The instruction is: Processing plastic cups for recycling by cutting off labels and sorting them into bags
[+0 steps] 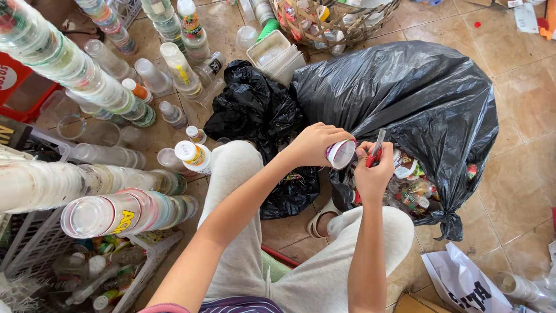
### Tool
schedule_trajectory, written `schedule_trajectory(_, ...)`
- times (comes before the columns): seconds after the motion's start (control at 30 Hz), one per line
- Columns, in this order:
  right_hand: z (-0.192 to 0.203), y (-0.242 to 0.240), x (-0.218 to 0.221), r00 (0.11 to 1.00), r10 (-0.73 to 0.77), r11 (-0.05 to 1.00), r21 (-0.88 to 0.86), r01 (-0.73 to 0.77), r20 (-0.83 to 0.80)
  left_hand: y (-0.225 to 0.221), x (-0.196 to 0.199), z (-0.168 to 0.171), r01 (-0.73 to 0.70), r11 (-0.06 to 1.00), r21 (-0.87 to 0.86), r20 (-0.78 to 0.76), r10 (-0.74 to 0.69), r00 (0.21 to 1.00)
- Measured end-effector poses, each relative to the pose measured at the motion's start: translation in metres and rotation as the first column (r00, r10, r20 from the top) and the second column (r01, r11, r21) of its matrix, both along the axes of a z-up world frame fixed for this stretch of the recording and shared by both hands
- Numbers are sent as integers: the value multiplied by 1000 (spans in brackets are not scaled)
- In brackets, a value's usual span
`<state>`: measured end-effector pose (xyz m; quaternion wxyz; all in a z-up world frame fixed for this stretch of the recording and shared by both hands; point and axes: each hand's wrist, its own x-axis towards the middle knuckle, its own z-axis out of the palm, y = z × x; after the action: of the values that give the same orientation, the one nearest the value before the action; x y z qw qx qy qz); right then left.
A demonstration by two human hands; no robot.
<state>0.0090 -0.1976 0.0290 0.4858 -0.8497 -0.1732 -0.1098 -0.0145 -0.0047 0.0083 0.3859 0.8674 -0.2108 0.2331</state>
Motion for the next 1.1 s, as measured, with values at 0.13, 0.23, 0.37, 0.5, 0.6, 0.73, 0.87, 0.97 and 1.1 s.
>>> schedule_trajectory(0.13,0,5,6,1000,14,996,84,-14,5,-2,2,1,-16,999,-31,-16,16,1000)
schedule_trajectory(0.23,-4,8,15,998,56,979,195,-57,9,-4,8,-3,-53,995,-89,-57,48,997)
schedule_trajectory(0.37,-10,8,18,997,71,942,331,-54,-40,0,27,-26,-216,938,-270,-146,182,972)
schedule_trajectory(0.5,-2,17,16,992,42,912,410,11,-120,7,34,-35,-340,894,-293,-208,287,935)
schedule_trajectory(0.6,2,14,14,987,39,906,422,31,-157,9,27,-22,-183,959,-217,-122,159,980)
schedule_trajectory(0.73,18,14,7,994,-19,915,398,61,-108,13,17,-4,-87,992,-96,-71,81,994)
schedule_trajectory(0.87,29,15,1,1000,-2,962,274,9,-24,18,14,4,42,999,-33,-110,-46,993)
schedule_trajectory(0.97,20,12,2,1000,-5,980,198,8,-20,20,12,1,90,996,-20,-155,-92,984)
schedule_trajectory(1.1,12,9,2,999,-41,997,58,40,16,20,11,-2,111,994,14,-184,-106,977)
